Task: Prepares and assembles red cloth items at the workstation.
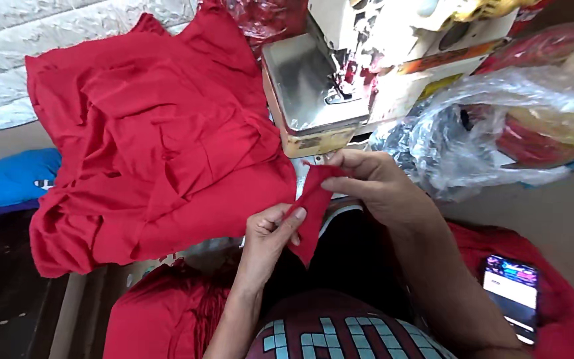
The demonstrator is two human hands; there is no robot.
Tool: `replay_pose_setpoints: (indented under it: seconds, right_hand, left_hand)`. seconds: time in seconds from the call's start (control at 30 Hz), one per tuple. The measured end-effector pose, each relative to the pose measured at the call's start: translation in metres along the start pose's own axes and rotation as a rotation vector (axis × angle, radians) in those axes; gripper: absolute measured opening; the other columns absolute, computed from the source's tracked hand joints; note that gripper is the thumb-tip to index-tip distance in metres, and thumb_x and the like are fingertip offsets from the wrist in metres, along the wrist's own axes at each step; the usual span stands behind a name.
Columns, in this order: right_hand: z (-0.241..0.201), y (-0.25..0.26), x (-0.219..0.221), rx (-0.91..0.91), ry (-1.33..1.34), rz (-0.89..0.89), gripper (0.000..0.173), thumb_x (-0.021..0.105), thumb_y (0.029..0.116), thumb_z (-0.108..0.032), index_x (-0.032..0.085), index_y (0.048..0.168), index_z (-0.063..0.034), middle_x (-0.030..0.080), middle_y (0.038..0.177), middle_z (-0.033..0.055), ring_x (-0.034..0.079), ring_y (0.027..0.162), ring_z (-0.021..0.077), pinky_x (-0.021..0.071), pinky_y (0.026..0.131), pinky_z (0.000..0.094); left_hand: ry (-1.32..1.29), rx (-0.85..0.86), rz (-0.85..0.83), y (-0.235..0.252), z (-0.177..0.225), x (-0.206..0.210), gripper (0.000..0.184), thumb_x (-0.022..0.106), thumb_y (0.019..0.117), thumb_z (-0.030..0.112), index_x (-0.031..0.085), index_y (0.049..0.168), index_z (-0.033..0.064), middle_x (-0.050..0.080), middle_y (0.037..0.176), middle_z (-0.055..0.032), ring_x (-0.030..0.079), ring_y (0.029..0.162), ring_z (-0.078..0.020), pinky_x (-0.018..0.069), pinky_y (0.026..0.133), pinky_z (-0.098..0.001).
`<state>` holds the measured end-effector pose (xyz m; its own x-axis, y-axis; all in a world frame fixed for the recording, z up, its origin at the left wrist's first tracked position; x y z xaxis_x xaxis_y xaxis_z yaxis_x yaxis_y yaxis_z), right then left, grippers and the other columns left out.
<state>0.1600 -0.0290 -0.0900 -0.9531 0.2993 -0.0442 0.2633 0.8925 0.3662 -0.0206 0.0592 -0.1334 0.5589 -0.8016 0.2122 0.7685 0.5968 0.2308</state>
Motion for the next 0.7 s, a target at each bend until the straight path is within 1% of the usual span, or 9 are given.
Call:
replay_pose_setpoints:
  seconds: [0.07, 0.13, 0.2, 0.23, 0.3, 0.37, 0.5, 0.6, 0.7]
  right_hand:
    - [0.005, -0.001, 0.002, 0.0, 0.055, 0.035, 0.01, 0.062, 0.0982, -0.006, 0.071, 0.102, -0.0062, 0.072, 0.087, -0.0015, 0.067, 0.076, 0.0036, 0.0581, 0.068, 0.0193]
    - [0.005, -0.002, 0.006, -0.019, 0.024, 0.02, 0.011, 0.062, 0.0986, -0.006, 0.072, 0.102, -0.0039, 0.072, 0.084, -0.0004, 0.068, 0.072, 0.0043, 0.0581, 0.064, 0.0189]
    - [0.002, -0.003, 0.008, -0.049, -0.052, -0.012, 0.01, 0.064, 0.0968, -0.007, 0.072, 0.102, -0.0039, 0.071, 0.085, -0.0013, 0.067, 0.074, 0.0042, 0.0583, 0.067, 0.0188]
    - [0.0, -0.003, 0.008, -0.066, -0.086, -0.023, 0.01, 0.065, 0.096, -0.007, 0.073, 0.101, -0.0042, 0.071, 0.086, -0.0018, 0.067, 0.076, 0.0038, 0.0583, 0.069, 0.0187]
    - [-0.003, -0.004, 0.008, -0.077, -0.155, -0.036, 0.01, 0.065, 0.0955, -0.008, 0.073, 0.101, -0.0054, 0.072, 0.086, -0.0032, 0.068, 0.078, 0.003, 0.0584, 0.072, 0.0183]
    - [-0.004, -0.006, 0.008, -0.067, -0.18, -0.058, 0.01, 0.064, 0.0971, -0.01, 0.073, 0.1, -0.006, 0.072, 0.086, -0.0039, 0.068, 0.078, 0.0028, 0.0583, 0.072, 0.0181]
    - [-0.001, -0.008, 0.012, -0.041, -0.191, -0.016, 0.022, 0.055, 0.1047, -0.014, 0.071, 0.092, -0.0071, 0.065, 0.075, -0.0038, 0.062, 0.065, 0.0026, 0.0547, 0.057, 0.0171]
    - [0.003, -0.009, 0.014, -0.053, -0.237, 0.043, 0.027, 0.05, 0.1061, -0.017, 0.067, 0.086, -0.0099, 0.059, 0.071, -0.0047, 0.058, 0.062, 0.0019, 0.0509, 0.055, 0.0161]
    - [0.004, -0.011, 0.013, -0.065, -0.35, 0.076, 0.026, 0.053, 0.1056, -0.023, 0.07, 0.089, -0.0125, 0.061, 0.076, -0.007, 0.058, 0.069, 0.0001, 0.0479, 0.062, 0.0166]
  left_hand:
    - [0.119, 0.006, -0.082, 0.0, 0.0, 0.004, 0.013, 0.068, 0.0975, 0.012, 0.077, 0.093, 0.0036, 0.073, 0.088, 0.0023, 0.066, 0.085, -0.0026, 0.0561, 0.079, -0.0227]
    - [0.19, -0.016, -0.119, 0.0, 0.004, 0.009, 0.014, 0.072, 0.0952, 0.014, 0.076, 0.1, 0.002, 0.074, 0.095, -0.0002, 0.068, 0.093, -0.0051, 0.0569, 0.084, -0.0242]
    - [0.252, -0.021, -0.06, 0.001, 0.008, 0.013, 0.017, 0.073, 0.0952, 0.019, 0.073, 0.104, 0.0035, 0.073, 0.086, 0.0026, 0.067, 0.078, -0.0018, 0.0573, 0.072, -0.0202]
    - [0.261, 0.0, -0.012, 0.002, 0.009, 0.014, 0.017, 0.072, 0.0966, 0.019, 0.071, 0.104, 0.0037, 0.07, 0.08, 0.004, 0.063, 0.069, -0.0003, 0.0538, 0.064, -0.0178]
    - [0.272, 0.081, 0.08, 0.005, 0.012, 0.014, 0.015, 0.067, 0.0991, 0.015, 0.069, 0.108, 0.0031, 0.067, 0.076, 0.0045, 0.058, 0.062, 0.0007, 0.0497, 0.058, -0.0156]
    - [0.295, 0.157, 0.153, 0.007, 0.014, 0.012, 0.011, 0.065, 0.0995, 0.011, 0.069, 0.106, 0.003, 0.064, 0.073, 0.0041, 0.055, 0.061, 0.0003, 0.0478, 0.058, -0.0156]
    - [0.233, 0.205, 0.243, 0.009, 0.013, 0.007, 0.01, 0.069, 0.0953, 0.006, 0.076, 0.101, 0.0022, 0.067, 0.08, -0.0001, 0.058, 0.065, -0.003, 0.0513, 0.061, -0.018]
    - [0.18, 0.175, 0.156, 0.009, 0.014, 0.006, 0.011, 0.066, 0.0979, 0.006, 0.073, 0.105, 0.0003, 0.069, 0.085, -0.0011, 0.061, 0.07, -0.0034, 0.0543, 0.066, -0.0197]
    - [0.233, 0.094, 0.011, 0.007, 0.019, 0.0, 0.013, 0.066, 0.0983, 0.008, 0.071, 0.105, -0.0011, 0.07, 0.084, 0.0013, 0.063, 0.073, -0.0021, 0.0555, 0.07, -0.0206]
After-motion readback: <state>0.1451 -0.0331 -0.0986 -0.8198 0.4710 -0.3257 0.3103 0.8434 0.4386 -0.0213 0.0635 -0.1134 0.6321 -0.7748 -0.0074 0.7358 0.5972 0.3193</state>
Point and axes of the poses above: each hand's wrist, its own y-axis towards the middle knuckle, its own x-axis out of the palm, z = x × y, the point moved 3 cm from there along y, towards the middle knuckle
